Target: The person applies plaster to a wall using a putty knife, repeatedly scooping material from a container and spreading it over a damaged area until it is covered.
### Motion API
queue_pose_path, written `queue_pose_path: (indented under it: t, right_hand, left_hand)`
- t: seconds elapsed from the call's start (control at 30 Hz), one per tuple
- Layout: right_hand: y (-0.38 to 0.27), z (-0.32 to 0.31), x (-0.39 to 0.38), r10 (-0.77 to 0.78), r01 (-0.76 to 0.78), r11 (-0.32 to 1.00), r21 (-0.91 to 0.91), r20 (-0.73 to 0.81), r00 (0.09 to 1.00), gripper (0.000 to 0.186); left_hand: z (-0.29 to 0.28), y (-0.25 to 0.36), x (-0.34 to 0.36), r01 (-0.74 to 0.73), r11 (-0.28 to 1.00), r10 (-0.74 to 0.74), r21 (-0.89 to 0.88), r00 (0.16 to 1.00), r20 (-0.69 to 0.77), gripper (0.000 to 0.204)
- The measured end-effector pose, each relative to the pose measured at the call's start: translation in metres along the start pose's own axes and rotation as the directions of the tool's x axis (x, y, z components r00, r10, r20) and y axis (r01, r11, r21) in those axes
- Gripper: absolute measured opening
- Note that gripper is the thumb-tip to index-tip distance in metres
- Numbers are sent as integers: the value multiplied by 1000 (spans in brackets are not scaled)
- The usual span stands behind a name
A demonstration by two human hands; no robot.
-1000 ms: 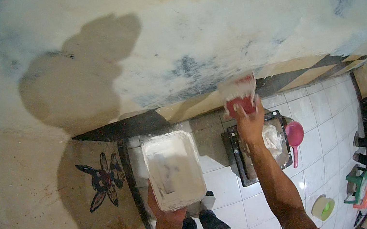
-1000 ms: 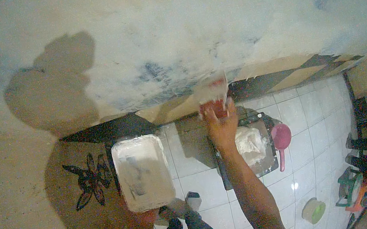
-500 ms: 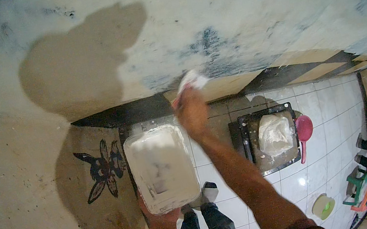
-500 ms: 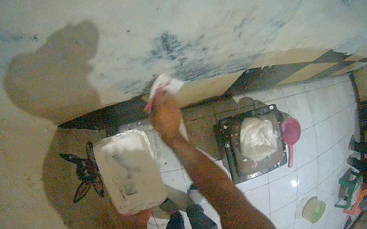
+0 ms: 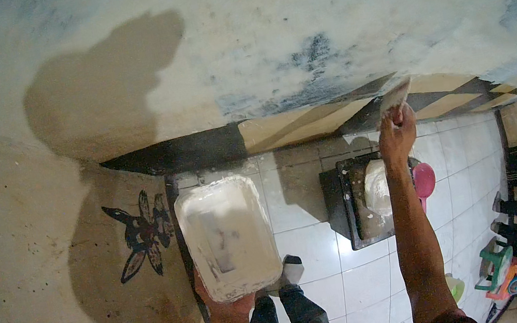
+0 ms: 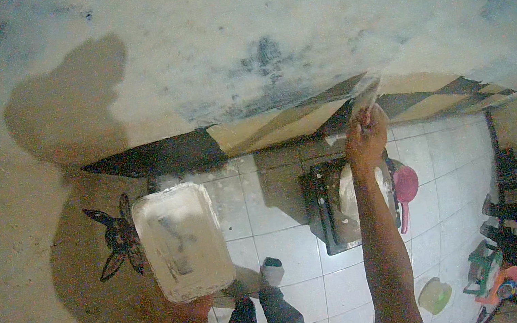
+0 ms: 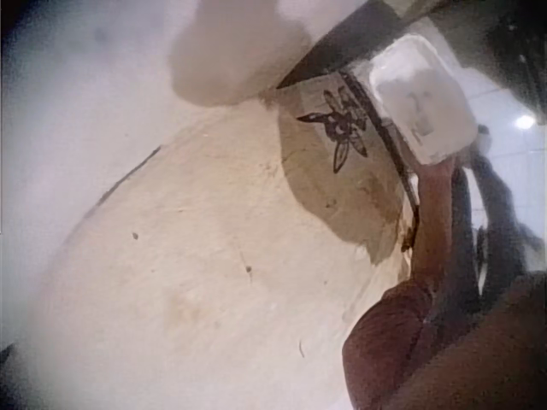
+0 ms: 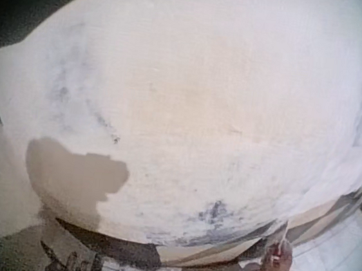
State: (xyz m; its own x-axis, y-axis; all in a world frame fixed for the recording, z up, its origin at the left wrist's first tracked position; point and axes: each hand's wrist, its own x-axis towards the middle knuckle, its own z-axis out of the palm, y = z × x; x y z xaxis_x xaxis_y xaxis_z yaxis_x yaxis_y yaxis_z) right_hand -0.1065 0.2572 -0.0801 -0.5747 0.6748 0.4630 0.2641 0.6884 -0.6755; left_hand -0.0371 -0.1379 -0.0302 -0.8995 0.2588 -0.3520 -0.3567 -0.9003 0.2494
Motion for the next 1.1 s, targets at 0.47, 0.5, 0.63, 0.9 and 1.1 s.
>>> queue_pose_path:
  t: [0.47, 0.5, 0.63, 0.9, 1.1]
  right_hand:
    - [-73, 71, -106, -111, 79, 989, 128, 266, 958, 19]
    - [-48, 64, -94, -64, 48, 992, 118, 134, 989, 17]
    - [23, 25, -22, 207, -210, 967, -143, -34, 978, 21]
    - [-58, 124, -59, -302, 302, 952, -45, -2, 953, 16]
    - [-130, 136, -136, -141, 63, 958, 281, 270, 952, 14]
  left_hand:
    - [-40, 11, -14, 61, 994, -51, -93, 994, 100, 60]
    - [-49, 17, -11, 120, 985, -100, -126, 982, 159, 60]
    - [-47, 20, -21, 47, 999, -46, -7, 989, 141, 62]
    - [-50, 18, -25, -11, 1000, 14, -27, 994, 111, 65]
    - [-51, 21, -31, -24, 1000, 24, -12, 999, 43, 66]
